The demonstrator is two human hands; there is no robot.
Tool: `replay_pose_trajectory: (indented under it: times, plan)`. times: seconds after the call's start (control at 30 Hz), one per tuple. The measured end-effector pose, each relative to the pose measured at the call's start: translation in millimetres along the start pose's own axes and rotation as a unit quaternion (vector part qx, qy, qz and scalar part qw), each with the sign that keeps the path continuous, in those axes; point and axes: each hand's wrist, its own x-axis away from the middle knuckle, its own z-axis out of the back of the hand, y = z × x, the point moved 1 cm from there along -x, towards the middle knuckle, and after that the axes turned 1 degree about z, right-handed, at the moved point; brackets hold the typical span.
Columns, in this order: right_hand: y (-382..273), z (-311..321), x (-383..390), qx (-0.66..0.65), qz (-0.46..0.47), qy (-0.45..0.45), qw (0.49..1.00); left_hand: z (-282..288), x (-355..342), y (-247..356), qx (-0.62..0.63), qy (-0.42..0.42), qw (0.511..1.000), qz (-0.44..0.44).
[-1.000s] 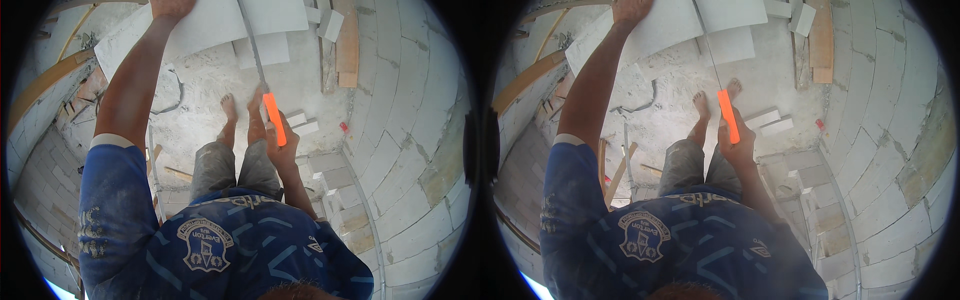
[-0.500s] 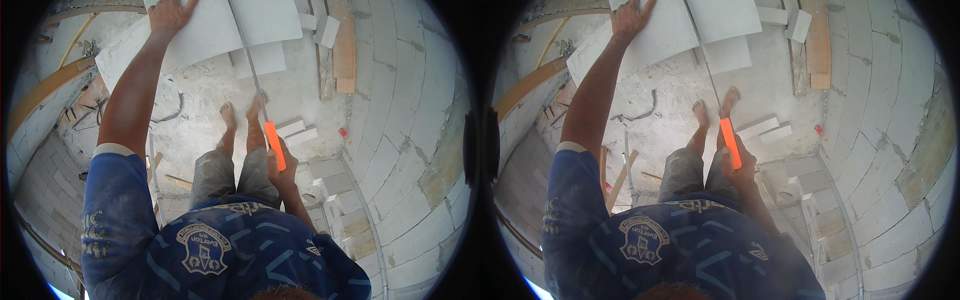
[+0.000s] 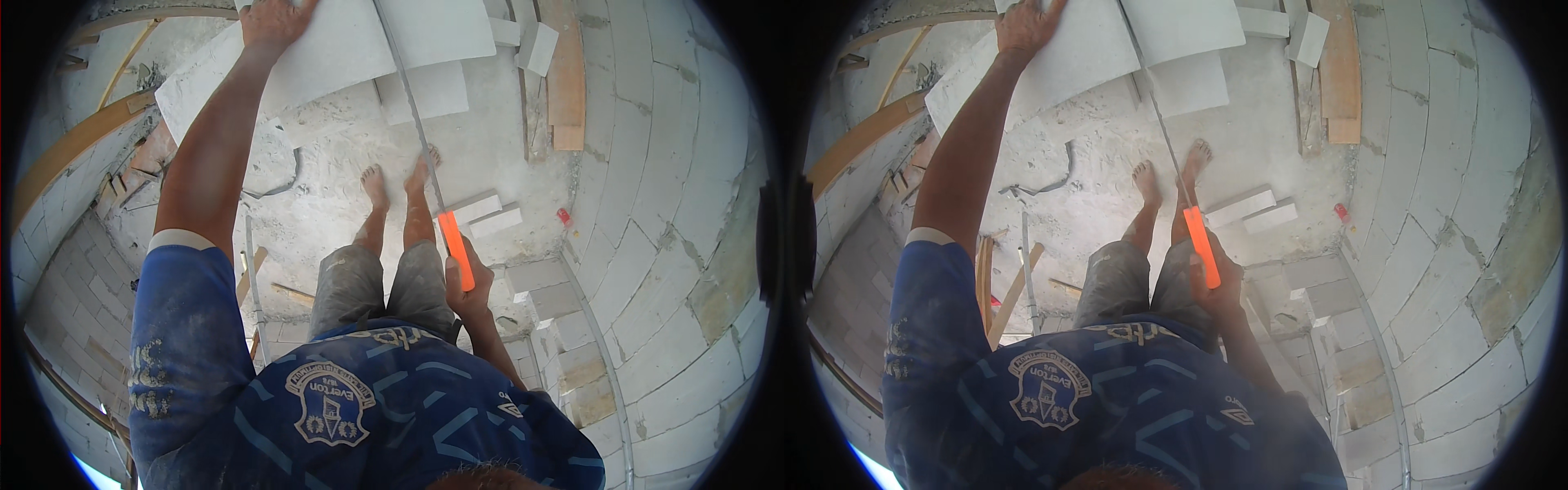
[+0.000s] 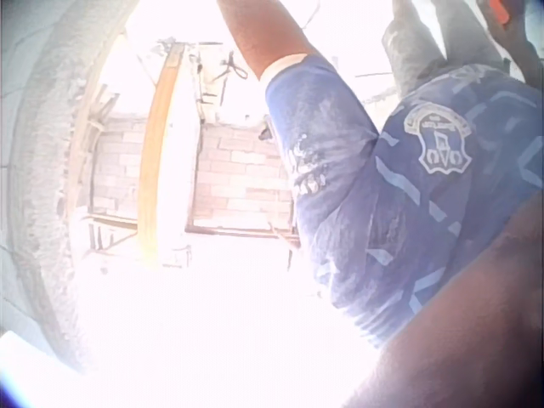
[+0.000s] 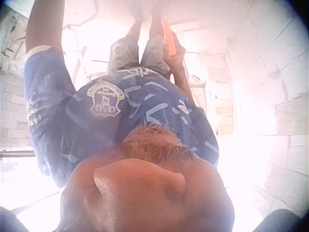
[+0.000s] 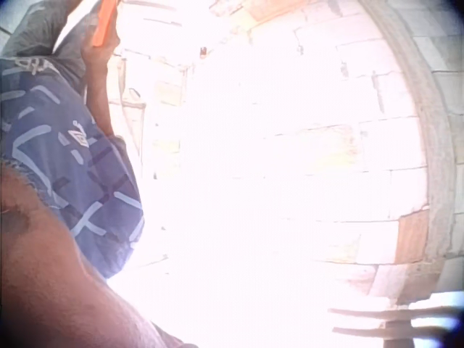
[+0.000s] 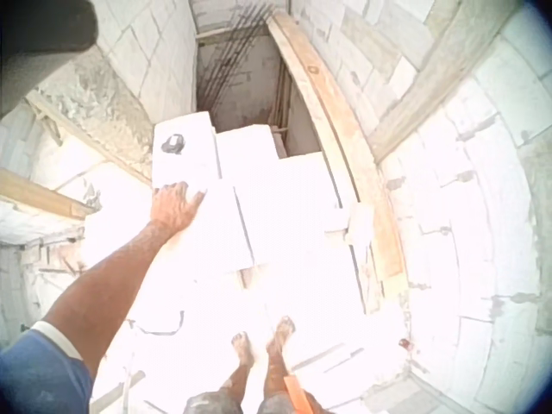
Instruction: The person measures a large white stone block with a yellow tape measure and marks it using a pencil, then uses a hand saw to cut through the stone at the marked line.
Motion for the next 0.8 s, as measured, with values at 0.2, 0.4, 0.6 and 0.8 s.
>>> replay_pose_trajectory:
  times: [0.2, 0.4, 0.6, 0.8]
  plan:
    - [8, -22, -101, -0.035, -0.007, 0.014, 0.999, -1, -5, 9, -0.002, -0.022, 1.0, -0.008]
    - [16, -3, 11, -0.017, -0.011, -0.005, 1.0, -9, -1, -4, 0.013, -0.021, 1.0, 0.012]
    - [7, -17, -107, -0.057, -0.009, 0.009, 0.998, -4, -4, 15, 0.033, -0.008, 0.999, -0.015]
    - [19, -38, -98, -0.027, 0.05, 0.045, 0.997, -24, -1, 0, 0.047, 0.091, 0.994, -0.029]
